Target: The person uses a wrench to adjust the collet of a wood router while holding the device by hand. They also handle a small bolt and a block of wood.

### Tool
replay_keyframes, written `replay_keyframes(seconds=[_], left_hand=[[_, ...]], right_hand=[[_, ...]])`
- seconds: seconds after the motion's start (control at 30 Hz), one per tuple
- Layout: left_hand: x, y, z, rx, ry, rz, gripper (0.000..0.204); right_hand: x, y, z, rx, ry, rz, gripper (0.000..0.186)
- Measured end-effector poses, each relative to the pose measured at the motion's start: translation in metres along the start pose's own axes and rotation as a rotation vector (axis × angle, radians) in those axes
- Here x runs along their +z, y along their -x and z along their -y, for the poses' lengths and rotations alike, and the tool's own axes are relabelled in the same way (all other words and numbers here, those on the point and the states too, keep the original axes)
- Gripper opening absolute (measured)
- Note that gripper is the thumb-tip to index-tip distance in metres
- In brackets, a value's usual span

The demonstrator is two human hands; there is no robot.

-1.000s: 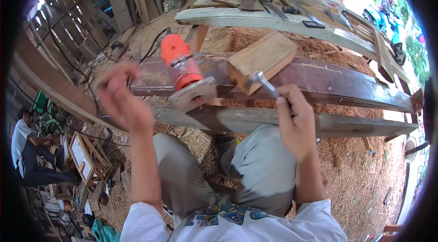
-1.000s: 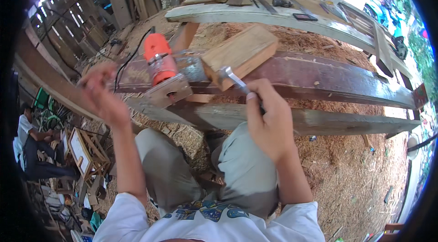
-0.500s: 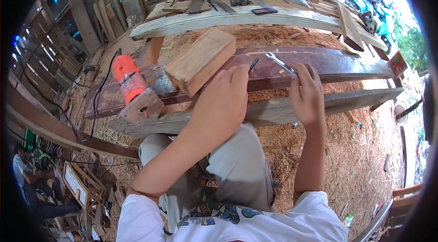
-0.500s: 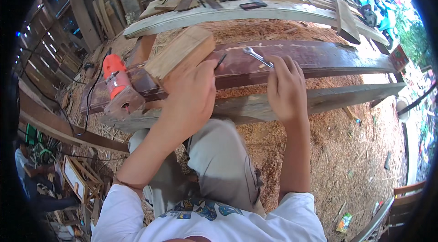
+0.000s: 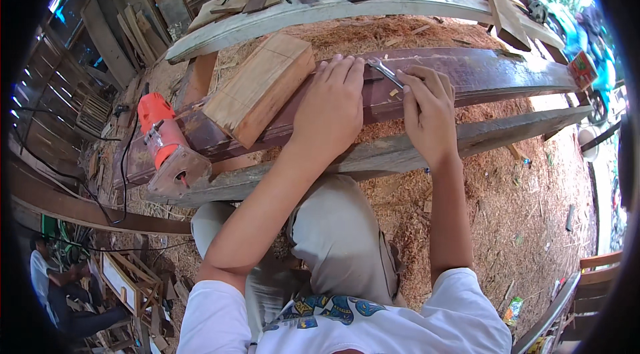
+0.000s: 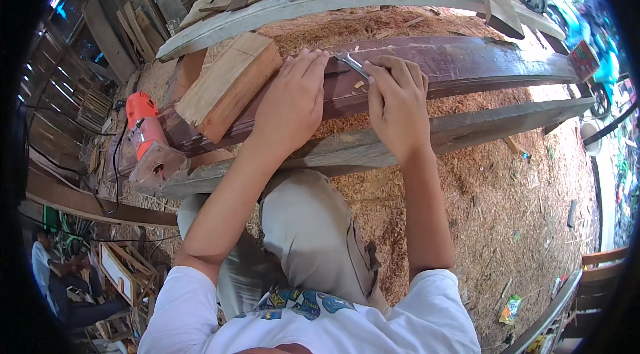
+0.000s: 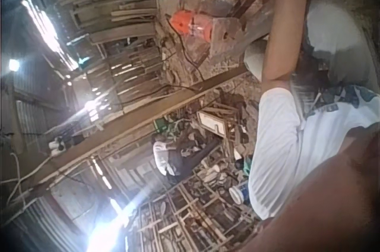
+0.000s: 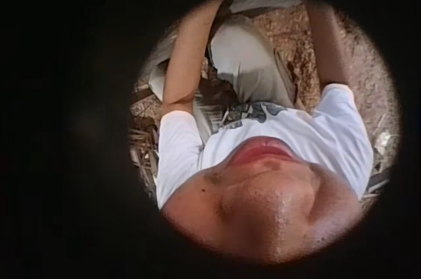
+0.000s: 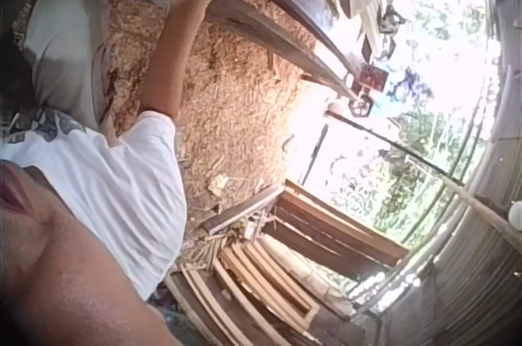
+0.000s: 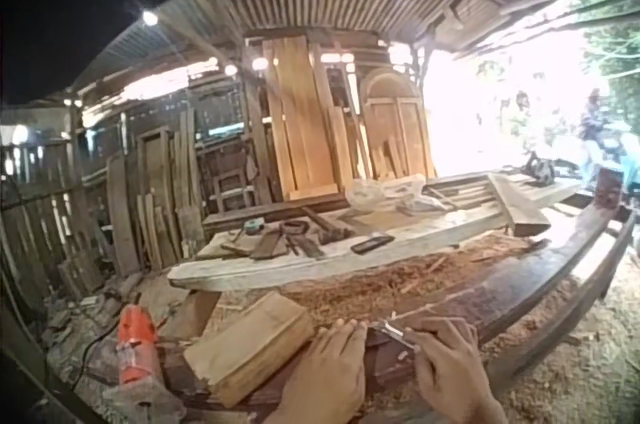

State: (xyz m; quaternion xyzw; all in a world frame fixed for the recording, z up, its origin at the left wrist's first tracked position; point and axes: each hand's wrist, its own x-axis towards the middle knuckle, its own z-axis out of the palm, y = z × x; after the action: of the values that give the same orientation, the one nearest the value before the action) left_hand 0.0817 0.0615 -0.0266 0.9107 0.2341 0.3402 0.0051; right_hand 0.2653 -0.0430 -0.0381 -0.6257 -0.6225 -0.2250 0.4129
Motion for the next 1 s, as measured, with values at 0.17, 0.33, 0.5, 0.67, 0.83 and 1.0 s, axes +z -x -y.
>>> replay_keyframes(seconds=[0.17,0.33,0.5,0.67,0.83,1.0], left_hand=[[0.002,-0.001,-0.003,-0.013,0.003,-0.039,0.048],[-0.011,0.004,-0.007,0.045,0.116,-0.136,0.047],[-0.068,0.051,-0.026,0.032,0.441,-0.056,0.039],[-0.156,0.120,-0.022,-0.010,0.463,-0.024,0.036],[-0.216,0.162,-0.006,-0.067,0.698,-0.420,0.030],[-0.252,0.157,0.060,-0.284,0.610,-0.762,0.027]], right_hand=[[0.000,0.002,0.001,-0.012,0.054,-0.001,0.028],[-0.004,0.000,0.004,-0.033,0.037,-0.009,0.029],[-0.004,0.004,0.002,-0.029,0.025,-0.033,0.032],[-0.004,0.002,0.016,-0.059,-0.030,-0.112,0.028],[-0.006,-0.002,0.078,-0.092,-0.206,-0.122,0.025],[0.004,-0.026,0.164,-0.210,-0.647,0.187,0.031]])
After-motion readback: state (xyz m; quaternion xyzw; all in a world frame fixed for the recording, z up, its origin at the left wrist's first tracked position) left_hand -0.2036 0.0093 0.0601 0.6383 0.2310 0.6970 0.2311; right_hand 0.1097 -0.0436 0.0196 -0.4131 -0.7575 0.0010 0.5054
